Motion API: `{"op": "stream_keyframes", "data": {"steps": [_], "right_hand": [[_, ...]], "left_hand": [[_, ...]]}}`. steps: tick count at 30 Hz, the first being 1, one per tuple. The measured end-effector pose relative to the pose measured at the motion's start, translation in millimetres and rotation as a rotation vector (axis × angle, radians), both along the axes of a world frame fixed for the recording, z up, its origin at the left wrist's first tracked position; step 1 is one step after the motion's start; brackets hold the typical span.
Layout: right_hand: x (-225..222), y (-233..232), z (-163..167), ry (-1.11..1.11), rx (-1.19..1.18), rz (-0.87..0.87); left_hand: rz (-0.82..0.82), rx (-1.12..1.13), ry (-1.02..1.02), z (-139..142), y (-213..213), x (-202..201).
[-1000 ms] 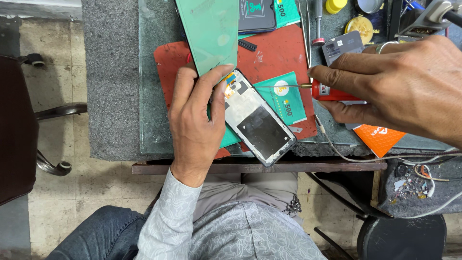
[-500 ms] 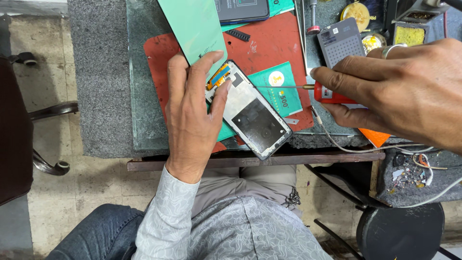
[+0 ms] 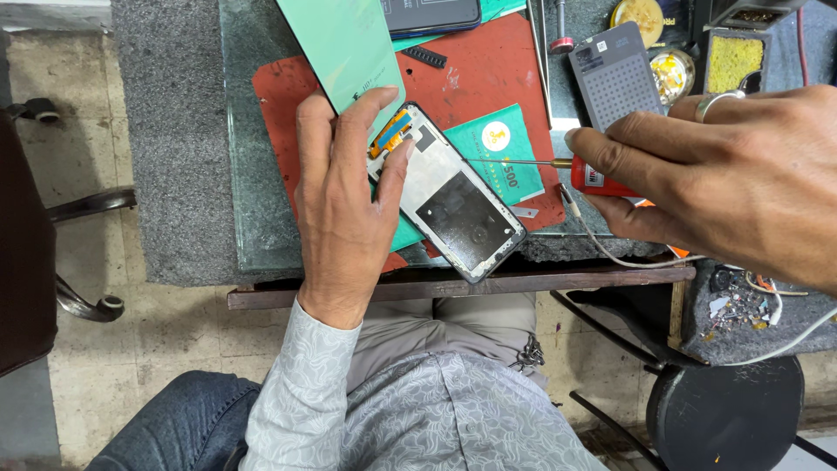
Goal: The person uses a red electric screwdriver to remove screws from the back of a smartphone, then detaches the back cover and screen assembly. They also use the screwdriver on a separate black phone back cover. The work occurs on a cluttered workbench with tools and spare parts visible.
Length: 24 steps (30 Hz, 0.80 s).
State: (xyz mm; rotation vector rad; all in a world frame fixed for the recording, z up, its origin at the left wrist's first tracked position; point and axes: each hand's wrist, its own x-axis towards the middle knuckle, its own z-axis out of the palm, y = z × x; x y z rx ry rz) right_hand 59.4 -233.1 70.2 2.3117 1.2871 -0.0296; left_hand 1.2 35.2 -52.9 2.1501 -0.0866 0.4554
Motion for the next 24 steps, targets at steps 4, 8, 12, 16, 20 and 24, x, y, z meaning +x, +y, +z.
{"op": "stream_keyframes", "data": {"steps": [4, 8, 12, 16, 20, 24], "right_hand": [[-3, -3, 0, -0.004, 0.043, 0.008], [-7, -6, -1, 0.011, 0.042, -0.008], [-10, -10, 0, 0.020, -0.003, -0.014], [-16, -15, -2, 0.045, 0.031, -0.042], [-22, -22, -6, 0.059, 0.042, -0.061], [-28, -31, -10, 0.061, 0.062, -0.069]], "left_hand": [[0.000, -0.005, 0.010, 0, -1, -1], [-0.002, 0.003, 0.000, 0, -1, -2], [0.002, 0.035, -0.017, -1, -1, -3], [0.003, 0.055, -0.020, -4, -1, -4], [-0.001, 0.058, -0.019, -5, -2, -3], [-0.002, 0.061, -0.009, -5, -2, -3]]}}
